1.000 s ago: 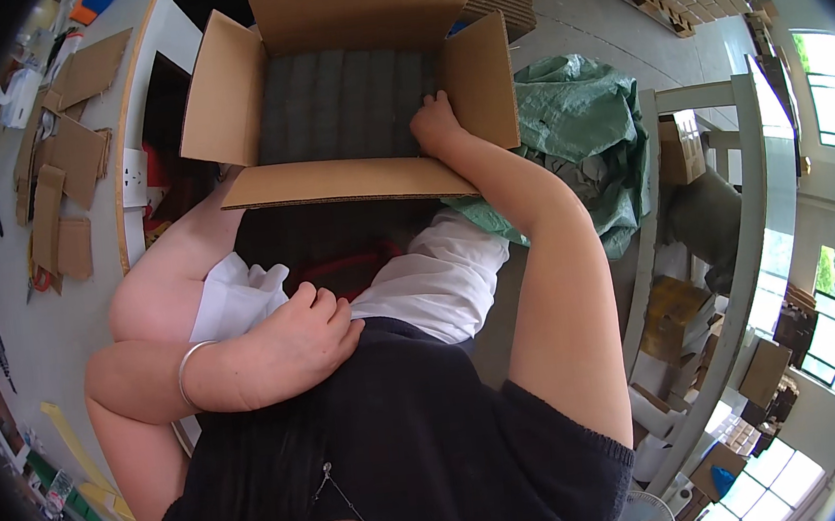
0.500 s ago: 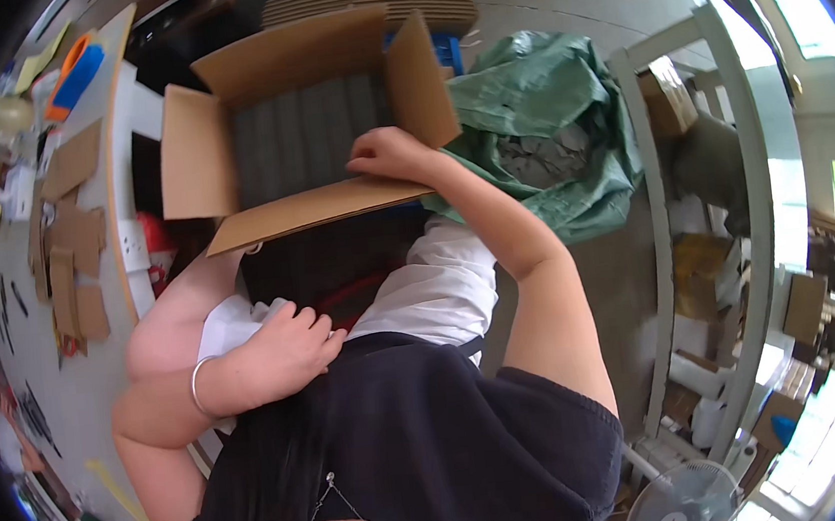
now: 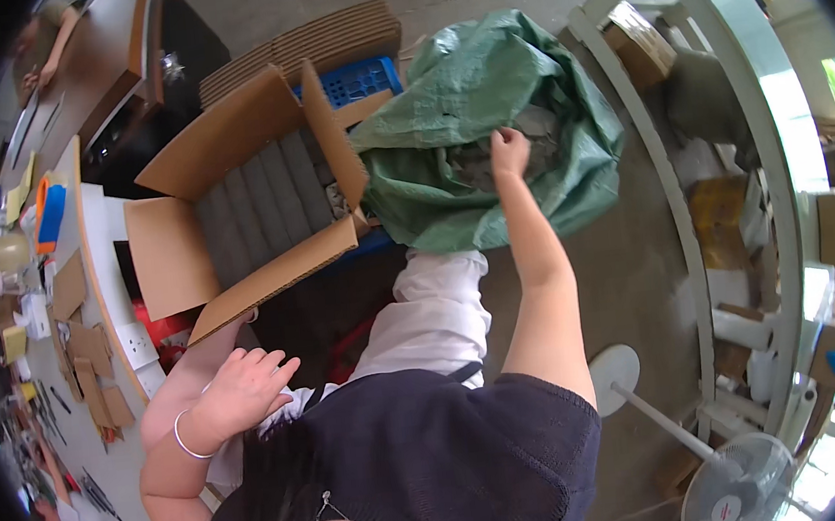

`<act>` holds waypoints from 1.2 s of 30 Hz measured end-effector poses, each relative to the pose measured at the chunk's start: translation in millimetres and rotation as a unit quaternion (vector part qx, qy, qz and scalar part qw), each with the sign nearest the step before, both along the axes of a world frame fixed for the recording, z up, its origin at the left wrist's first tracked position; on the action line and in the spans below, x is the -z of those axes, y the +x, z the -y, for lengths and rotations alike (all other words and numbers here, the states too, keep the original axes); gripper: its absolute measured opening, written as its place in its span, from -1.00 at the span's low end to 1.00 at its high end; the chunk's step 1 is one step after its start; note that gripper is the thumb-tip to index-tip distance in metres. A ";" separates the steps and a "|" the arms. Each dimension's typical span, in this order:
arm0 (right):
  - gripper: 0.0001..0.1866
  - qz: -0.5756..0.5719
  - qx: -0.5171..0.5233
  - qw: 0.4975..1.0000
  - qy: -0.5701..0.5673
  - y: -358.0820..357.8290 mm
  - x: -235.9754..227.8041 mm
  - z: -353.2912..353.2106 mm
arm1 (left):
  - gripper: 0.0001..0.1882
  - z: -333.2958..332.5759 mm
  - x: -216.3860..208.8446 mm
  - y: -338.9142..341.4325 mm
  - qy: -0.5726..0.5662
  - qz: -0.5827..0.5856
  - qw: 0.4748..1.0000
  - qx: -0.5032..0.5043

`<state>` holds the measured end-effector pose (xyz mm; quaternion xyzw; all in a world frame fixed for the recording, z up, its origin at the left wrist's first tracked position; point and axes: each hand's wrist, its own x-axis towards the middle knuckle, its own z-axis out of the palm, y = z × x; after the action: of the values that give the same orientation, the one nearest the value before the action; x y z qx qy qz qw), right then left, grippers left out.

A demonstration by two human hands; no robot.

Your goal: Packing small gray rectangular industrial parts into a cardboard box.

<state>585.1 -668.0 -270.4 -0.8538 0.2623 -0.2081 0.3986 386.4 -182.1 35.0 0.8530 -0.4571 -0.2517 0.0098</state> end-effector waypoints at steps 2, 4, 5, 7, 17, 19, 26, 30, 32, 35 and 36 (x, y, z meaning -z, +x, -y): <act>-0.11 -0.350 0.017 0.930 -0.109 13.3 8.0 16.0 | -0.53 -2.2 3.7 2.0 0.028 -0.005 0.999 -0.034; 0.14 -0.392 0.009 0.906 -0.158 30.9 14.1 34.9 | -0.54 1.9 7.1 8.7 0.030 -0.024 0.999 -0.020; 0.16 -0.389 -0.039 0.892 -0.227 37.8 19.3 45.7 | -0.54 3.5 10.9 11.1 0.039 -0.027 0.999 -0.024; 0.10 -0.392 -0.095 0.875 -0.268 57.5 25.2 29.0 | -0.54 0.6 11.7 9.6 0.057 -0.035 0.996 -0.054; -0.59 -0.385 -0.221 0.856 -0.264 8.3 128.5 131.8 | -0.62 7.3 25.6 31.7 -0.013 -0.026 0.999 -0.022; -0.59 -0.335 -0.260 0.891 -0.161 -2.5 96.1 35.2 | -0.65 3.2 21.3 15.1 0.027 -0.020 0.998 -0.045; -0.58 -0.312 -0.342 0.862 -0.207 -42.1 92.8 35.5 | -0.52 4.4 29.8 5.4 0.037 -0.005 0.999 -0.008; -0.34 -0.329 -0.313 0.842 -0.291 -45.1 73.8 11.2 | -0.56 2.8 27.2 -4.1 -0.008 0.061 0.997 -0.038; -0.33 -0.221 -0.292 0.887 -0.280 -35.5 92.6 34.1 | -0.57 1.7 27.3 -9.4 -0.077 0.115 0.989 -0.052; -0.53 -0.086 -0.258 0.905 -0.328 -41.4 47.8 -1.2 | -0.69 3.9 12.4 -8.8 -0.115 0.128 0.983 -0.059; -0.55 -0.049 -0.258 0.913 -0.312 -47.1 35.3 -20.4 | -0.69 3.2 8.0 -13.4 -0.146 0.144 0.976 -0.074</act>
<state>538.0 -647.7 -305.7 -0.9818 -0.0260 -0.1277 0.1381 373.0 -185.2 27.0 0.9010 -0.4214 -0.0553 0.0867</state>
